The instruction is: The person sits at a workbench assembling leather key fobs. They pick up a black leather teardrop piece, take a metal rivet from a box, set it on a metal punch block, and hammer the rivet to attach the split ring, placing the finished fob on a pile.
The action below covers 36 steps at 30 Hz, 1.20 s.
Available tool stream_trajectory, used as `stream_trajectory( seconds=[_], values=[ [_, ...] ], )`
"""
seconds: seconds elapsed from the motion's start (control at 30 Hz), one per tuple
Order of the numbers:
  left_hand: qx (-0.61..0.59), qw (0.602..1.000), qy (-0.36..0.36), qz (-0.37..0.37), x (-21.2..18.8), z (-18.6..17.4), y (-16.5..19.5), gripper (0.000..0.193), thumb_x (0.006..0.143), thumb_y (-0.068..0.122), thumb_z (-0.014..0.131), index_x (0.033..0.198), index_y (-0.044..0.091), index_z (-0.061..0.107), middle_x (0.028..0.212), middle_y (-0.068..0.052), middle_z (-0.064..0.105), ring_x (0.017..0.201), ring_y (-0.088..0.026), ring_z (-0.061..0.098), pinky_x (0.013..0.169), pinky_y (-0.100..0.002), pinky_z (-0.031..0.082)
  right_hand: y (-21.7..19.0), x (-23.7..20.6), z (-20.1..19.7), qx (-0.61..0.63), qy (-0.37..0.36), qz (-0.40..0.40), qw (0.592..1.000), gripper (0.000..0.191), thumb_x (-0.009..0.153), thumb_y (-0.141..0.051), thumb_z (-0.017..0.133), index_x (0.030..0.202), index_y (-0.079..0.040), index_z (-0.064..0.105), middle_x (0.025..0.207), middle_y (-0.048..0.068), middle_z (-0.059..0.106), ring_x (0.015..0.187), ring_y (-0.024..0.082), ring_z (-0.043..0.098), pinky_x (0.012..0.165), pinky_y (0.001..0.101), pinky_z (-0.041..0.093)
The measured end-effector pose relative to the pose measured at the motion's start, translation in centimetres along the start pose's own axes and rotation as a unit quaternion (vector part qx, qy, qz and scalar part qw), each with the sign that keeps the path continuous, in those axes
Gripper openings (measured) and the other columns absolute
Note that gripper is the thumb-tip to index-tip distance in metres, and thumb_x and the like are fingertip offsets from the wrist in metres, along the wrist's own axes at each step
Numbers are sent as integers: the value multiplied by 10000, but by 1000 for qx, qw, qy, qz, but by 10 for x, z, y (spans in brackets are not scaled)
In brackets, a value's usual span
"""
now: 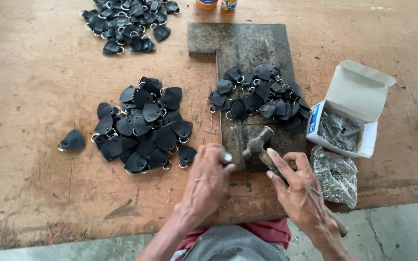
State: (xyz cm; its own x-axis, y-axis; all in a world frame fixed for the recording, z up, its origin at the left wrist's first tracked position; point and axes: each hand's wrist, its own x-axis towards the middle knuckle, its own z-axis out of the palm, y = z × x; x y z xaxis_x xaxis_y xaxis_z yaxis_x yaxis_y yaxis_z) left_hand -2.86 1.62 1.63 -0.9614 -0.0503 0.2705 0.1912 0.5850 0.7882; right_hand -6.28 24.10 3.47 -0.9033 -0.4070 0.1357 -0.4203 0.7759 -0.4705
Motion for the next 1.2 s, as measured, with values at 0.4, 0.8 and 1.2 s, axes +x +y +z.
stream_trajectory(
  seconds=[0.4,0.8,1.2],
  values=[
    [219,971,94,19,17,-52,-20,280,792,84,714,986,1,530,1136,-217,543,1044,-352,526,874,-464,445,-13,-5,2,19,-67,5,998,595,903,-239,664,1464,-108,516,1054,120,590,827,230,634,742,358,595],
    [171,984,11,-50,85,-4,-4,419,840,120,796,1230,47,663,1132,-181,633,833,-401,673,670,-480,535,-12,-14,-29,74,9,-28,997,441,880,-201,717,1289,-52,652,1090,124,662,973,293,650,809,398,562],
    [44,999,26,-3,63,-16,8,231,845,-1,781,1062,38,711,971,-124,702,859,-228,694,726,-362,569,55,-53,-67,-39,75,144,986,185,814,-66,742,996,-51,770,936,98,712,893,245,696,753,377,574]
  ],
)
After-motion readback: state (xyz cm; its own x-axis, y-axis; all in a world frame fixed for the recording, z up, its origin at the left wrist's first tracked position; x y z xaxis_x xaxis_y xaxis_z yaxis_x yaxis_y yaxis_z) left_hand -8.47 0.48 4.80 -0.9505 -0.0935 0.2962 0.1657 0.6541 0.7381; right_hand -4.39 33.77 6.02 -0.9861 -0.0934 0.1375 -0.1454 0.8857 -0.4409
